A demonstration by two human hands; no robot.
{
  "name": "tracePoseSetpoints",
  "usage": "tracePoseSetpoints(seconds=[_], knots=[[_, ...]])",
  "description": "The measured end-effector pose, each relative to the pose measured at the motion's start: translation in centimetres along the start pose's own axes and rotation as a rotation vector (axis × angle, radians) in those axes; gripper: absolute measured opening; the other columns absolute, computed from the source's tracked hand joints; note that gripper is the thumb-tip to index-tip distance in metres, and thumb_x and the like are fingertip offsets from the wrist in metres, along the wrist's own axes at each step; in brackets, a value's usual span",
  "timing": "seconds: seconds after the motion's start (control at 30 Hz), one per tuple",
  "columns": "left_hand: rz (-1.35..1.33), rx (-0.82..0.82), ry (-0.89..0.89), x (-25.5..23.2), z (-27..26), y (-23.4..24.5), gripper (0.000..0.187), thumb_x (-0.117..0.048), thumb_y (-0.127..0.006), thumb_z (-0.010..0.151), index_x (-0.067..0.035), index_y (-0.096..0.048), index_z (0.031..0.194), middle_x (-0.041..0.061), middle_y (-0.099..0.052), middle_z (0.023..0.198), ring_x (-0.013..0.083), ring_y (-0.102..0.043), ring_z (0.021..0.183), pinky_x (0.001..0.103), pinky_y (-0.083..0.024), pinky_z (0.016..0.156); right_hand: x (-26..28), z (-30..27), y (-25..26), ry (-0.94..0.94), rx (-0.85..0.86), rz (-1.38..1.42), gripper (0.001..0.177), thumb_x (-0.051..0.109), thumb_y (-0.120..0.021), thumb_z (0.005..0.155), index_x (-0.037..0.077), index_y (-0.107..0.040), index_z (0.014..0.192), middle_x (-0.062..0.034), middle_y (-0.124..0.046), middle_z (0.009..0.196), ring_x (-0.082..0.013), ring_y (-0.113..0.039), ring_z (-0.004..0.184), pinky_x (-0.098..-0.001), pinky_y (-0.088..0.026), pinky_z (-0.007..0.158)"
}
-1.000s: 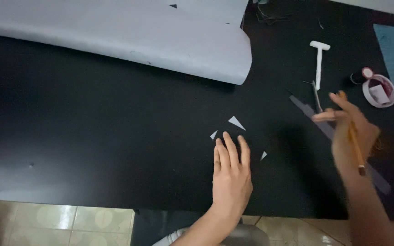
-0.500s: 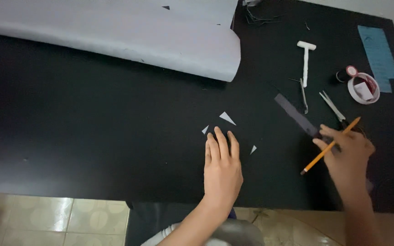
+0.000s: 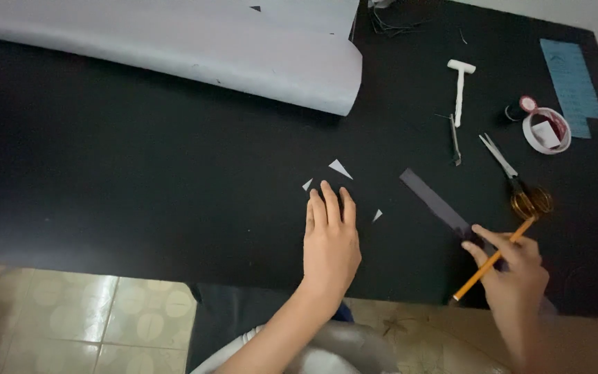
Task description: Measuring, marking, and preparing material for assembly using scissors, pencil, and tape.
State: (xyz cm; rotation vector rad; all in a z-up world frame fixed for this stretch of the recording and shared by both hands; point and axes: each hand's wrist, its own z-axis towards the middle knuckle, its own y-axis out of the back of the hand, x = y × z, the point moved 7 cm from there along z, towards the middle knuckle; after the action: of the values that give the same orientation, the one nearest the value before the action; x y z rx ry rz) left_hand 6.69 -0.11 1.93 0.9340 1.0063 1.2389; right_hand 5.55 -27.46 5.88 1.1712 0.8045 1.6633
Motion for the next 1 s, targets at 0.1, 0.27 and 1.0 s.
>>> tracePoseSetpoints(seconds=[0.1, 0.27, 1.0], knots=[[-0.031, 0.035, -0.003, 0.0, 0.1, -0.5, 0.068, -0.029, -0.062, 0.090, -0.003, -0.044, 0.151, 0.029, -0.044, 0.154, 0.0447, -0.044, 0.141, 0.048, -0.038, 0.118, -1.4, 1.2, -0.6, -0.245, 0.193, 0.017, 0.050, 0.013, -0.083, 0.081, 0.019, -0.073, 0.130, -0.0148, -0.061, 0.134, -0.0282, -0.055, 0.126, -0.0453, -0.048, 0.100], [0.008, 0.019, -0.005, -0.3, -0.1, -1.2, 0.067, -0.032, -0.061, 0.092, -0.005, -0.045, 0.151, 0.029, -0.045, 0.153, 0.0456, -0.045, 0.141, 0.048, -0.037, 0.119, -2.7, 1.8, -1.5, 0.048, 0.147, -0.107, 0.061, 0.019, -0.085, 0.079, 0.017, -0.069, 0.138, 0.0080, -0.071, 0.116, -0.0238, -0.054, 0.108, -0.0520, -0.030, 0.112], [0.039, -0.031, -0.021, -0.2, 0.2, -2.0, 0.064, -0.035, -0.062, 0.093, -0.004, -0.048, 0.147, 0.029, -0.047, 0.150, 0.0446, -0.047, 0.137, 0.048, -0.041, 0.115, 0.5, 3.2, -2.4, -0.029, 0.377, -0.072, 0.094, -0.010, -0.075, 0.077, 0.004, -0.035, 0.162, -0.0140, -0.061, 0.124, -0.0307, -0.055, 0.119, -0.0461, -0.044, 0.108]])
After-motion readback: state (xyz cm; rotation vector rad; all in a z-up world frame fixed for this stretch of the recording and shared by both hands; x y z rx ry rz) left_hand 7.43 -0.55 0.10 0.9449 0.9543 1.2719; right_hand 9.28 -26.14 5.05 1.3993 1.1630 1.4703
